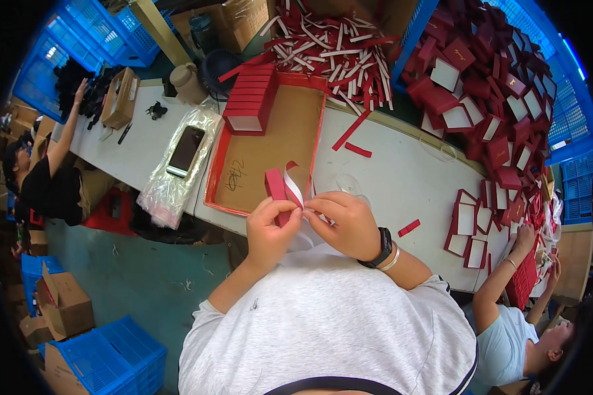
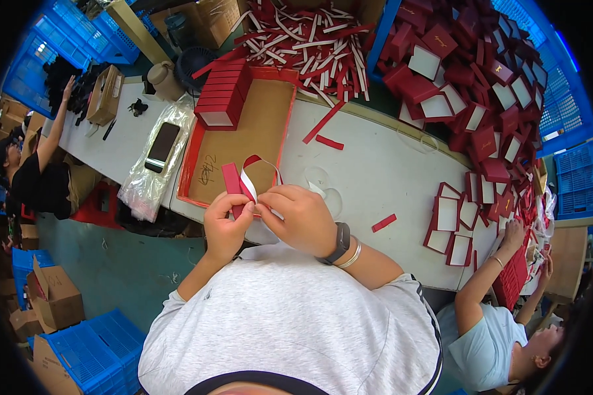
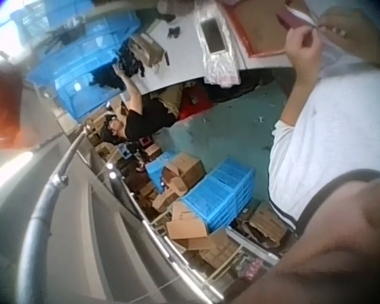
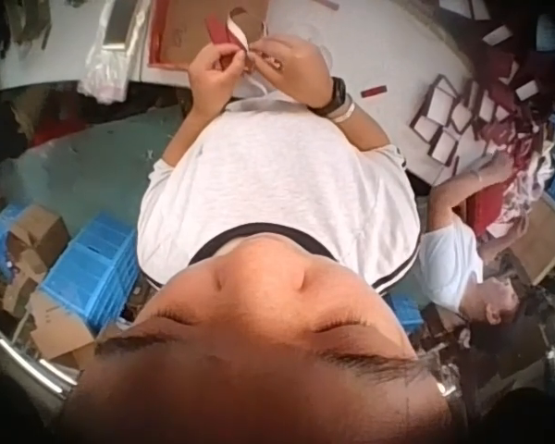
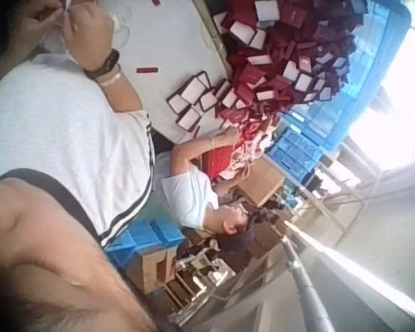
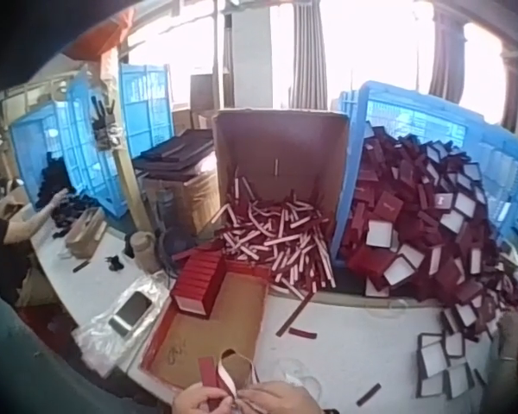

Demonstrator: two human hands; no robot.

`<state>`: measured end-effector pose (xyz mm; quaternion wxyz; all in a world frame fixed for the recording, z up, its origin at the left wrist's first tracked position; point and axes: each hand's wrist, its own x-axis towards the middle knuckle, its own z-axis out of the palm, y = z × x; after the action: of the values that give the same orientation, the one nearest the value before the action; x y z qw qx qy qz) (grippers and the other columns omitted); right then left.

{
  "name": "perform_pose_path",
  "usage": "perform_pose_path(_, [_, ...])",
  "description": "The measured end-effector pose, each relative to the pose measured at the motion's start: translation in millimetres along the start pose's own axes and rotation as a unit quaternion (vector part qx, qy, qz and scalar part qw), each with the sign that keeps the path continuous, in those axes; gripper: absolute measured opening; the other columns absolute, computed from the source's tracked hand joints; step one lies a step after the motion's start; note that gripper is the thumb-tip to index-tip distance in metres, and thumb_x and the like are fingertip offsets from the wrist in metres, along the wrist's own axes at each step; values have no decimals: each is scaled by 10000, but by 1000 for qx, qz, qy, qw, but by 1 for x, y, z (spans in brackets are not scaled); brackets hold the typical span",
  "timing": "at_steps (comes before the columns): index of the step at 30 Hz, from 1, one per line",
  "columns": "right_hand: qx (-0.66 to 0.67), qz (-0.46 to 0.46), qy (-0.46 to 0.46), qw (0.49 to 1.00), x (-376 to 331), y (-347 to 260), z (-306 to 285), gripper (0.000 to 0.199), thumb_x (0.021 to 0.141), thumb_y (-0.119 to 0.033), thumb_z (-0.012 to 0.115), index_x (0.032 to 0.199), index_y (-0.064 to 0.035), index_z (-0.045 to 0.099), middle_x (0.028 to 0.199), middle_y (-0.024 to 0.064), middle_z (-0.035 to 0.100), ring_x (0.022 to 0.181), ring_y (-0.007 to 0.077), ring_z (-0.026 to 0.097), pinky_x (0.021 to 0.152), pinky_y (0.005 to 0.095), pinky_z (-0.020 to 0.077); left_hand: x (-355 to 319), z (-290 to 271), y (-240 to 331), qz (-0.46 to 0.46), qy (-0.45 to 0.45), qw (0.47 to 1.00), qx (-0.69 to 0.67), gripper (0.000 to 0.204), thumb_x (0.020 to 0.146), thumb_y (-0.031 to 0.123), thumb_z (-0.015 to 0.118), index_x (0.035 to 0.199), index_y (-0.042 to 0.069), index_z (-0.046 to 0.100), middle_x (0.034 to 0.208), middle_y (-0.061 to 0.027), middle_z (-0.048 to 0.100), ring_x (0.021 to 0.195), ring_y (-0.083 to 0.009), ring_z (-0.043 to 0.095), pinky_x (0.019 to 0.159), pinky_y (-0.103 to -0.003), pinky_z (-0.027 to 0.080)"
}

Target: The recorder is attaching red ribbons to jewelry boxes and organizing them into stacks.

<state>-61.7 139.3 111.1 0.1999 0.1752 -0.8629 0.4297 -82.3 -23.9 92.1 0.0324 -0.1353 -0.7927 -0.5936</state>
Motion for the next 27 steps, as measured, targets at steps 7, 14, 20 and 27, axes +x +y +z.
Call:
perform_pose_path(7, [21, 60, -20, 998, 0, -8, 6, 96, 744, -78, 641, 827, -32, 656, 782, 87, 644, 625, 215, 608, 540, 295, 493, -2, -2, -4, 34, -5, 999, 14, 63, 716, 41, 670, 759, 19, 628, 672, -55, 544, 580, -134, 502, 517, -251, 386])
perform_pose_path(14, [-57, 33, -42, 997, 0, -13, 12, 107, 713, -80, 643, 809, -38, 663, 717, 85, 637, 598, 225, 605, 518, 296, 486, -5, -9, -5, 45, -18, 998, 40, 72, 687, 39, 669, 743, 33, 624, 681, -64, 560, 594, -181, 524, 532, -287, 407])
perform_pose_path(20, [-69, 64, -99, 991, -2, -20, 20, 93, 705, -88, 638, 779, -34, 655, 674, 80, 616, 577, 234, 592, 525, 312, 479, -11, -19, -14, 64, -27, 996, 48, 79, 672, 30, 663, 732, 37, 613, 686, -76, 568, 637, -229, 544, 562, -323, 423])
perform_pose_path(27, [-28, 88, -126, 988, 0, -36, 24, 90, 713, -73, 627, 792, -34, 648, 668, 85, 604, 565, 234, 581, 519, 302, 469, -22, -37, -21, 73, -10, 997, 38, 79, 664, 23, 658, 728, 34, 611, 673, -78, 557, 630, -228, 540, 570, -323, 424])
